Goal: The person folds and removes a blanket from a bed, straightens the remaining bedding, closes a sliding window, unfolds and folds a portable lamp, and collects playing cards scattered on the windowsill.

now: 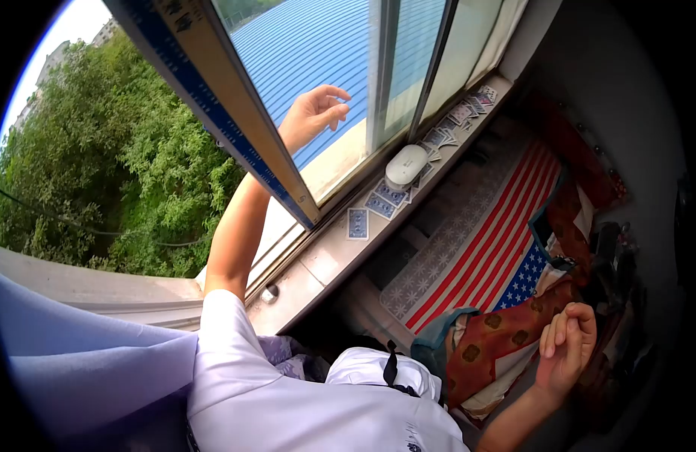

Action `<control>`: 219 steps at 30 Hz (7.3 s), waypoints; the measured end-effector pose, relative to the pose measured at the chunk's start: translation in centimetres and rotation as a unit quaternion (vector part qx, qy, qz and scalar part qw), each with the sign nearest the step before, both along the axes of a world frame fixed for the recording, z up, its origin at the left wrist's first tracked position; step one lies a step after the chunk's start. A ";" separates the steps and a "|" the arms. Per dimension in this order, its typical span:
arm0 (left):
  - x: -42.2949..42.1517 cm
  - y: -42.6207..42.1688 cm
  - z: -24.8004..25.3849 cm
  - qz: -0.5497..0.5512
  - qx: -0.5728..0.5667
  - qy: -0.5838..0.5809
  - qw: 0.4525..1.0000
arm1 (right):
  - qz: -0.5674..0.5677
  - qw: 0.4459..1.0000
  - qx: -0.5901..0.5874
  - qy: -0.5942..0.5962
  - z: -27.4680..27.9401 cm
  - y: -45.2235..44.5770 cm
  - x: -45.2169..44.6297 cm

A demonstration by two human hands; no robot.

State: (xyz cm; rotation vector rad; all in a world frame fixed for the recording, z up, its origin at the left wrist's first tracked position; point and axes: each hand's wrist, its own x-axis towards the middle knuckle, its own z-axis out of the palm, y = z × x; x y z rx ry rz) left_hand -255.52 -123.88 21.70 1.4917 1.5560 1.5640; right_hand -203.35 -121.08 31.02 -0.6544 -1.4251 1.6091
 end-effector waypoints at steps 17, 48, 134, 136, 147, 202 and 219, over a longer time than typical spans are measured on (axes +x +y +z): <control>-1.9 7.8 -2.2 -0.012 -0.091 0.010 0.996 | -0.192 0.956 -0.221 -0.028 -6.7 2.6 5.1; -2.5 4.2 -3.5 -0.021 -0.108 -0.132 0.985 | -0.245 0.935 -0.254 -0.012 -9.0 -2.0 10.4; -3.8 17.9 -3.9 -0.194 -0.113 -0.102 0.969 | -0.330 0.878 -0.307 -0.162 -14.3 -11.0 14.9; -3.9 18.6 -4.5 -0.200 -0.129 -0.123 0.963 | -0.342 0.873 -0.306 -0.164 -14.2 -11.5 15.3; -2.4 18.9 -6.7 -0.105 -0.050 0.016 0.993 | -0.353 0.863 -0.312 -0.185 -13.6 -10.8 14.7; 0.4 14.4 -4.3 0.033 -0.002 0.255 0.967 | -0.353 0.875 -0.306 -0.126 -14.5 -11.9 17.3; -0.2 11.1 -5.2 -0.028 -0.014 0.167 0.985 | -0.312 0.883 -0.324 -0.131 -15.9 -9.9 17.9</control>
